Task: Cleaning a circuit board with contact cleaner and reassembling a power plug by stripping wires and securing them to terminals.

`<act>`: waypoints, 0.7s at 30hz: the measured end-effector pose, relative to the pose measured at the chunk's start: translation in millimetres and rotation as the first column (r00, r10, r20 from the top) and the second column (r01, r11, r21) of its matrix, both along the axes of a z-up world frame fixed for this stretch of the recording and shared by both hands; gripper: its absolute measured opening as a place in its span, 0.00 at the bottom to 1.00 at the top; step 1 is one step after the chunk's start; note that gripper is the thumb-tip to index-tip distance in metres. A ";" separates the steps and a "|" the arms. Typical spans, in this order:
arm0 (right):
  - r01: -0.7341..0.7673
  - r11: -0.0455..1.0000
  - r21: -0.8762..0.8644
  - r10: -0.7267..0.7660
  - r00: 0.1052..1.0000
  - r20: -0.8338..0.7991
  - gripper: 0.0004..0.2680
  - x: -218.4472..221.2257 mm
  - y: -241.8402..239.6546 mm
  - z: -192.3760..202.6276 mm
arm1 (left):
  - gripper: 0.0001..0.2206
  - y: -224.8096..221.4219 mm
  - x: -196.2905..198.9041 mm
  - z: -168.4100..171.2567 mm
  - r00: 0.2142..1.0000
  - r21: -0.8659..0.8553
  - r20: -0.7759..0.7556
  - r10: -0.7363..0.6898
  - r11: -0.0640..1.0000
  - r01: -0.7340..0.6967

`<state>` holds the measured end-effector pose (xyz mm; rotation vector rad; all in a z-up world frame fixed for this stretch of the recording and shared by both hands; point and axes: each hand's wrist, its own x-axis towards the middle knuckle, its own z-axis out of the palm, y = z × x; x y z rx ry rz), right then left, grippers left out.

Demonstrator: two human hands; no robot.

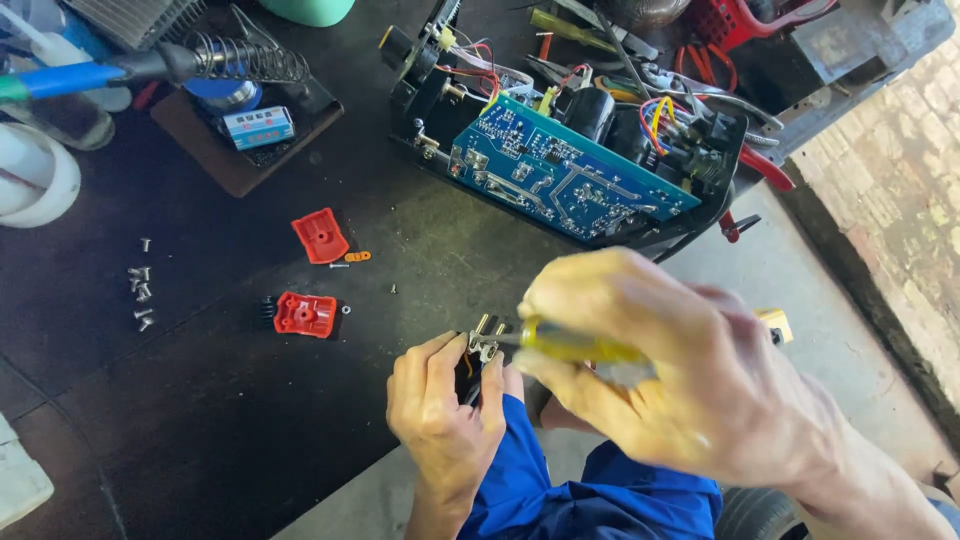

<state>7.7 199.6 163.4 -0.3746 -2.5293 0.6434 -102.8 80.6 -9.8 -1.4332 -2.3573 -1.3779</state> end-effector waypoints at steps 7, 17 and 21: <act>0.063 0.996 -0.059 -0.056 0.992 0.110 0.14 3.6 -3.6 7.4 | 0.10 0.3 0.1 1.0 1.000 0.011 -0.006 0.004 1.000 -0.004; 0.214 0.972 -0.102 -0.199 0.971 0.135 0.16 8.8 -10.0 3.0 | 0.12 -0.6 -0.2 -3.4 1.000 0.002 0.002 -0.001 1.000 0.001; 0.207 0.978 -0.017 -0.204 0.974 0.094 0.16 12.2 -7.9 -6.0 | 0.12 0.6 -0.5 -0.6 1.000 0.002 0.007 -0.006 1.000 0.006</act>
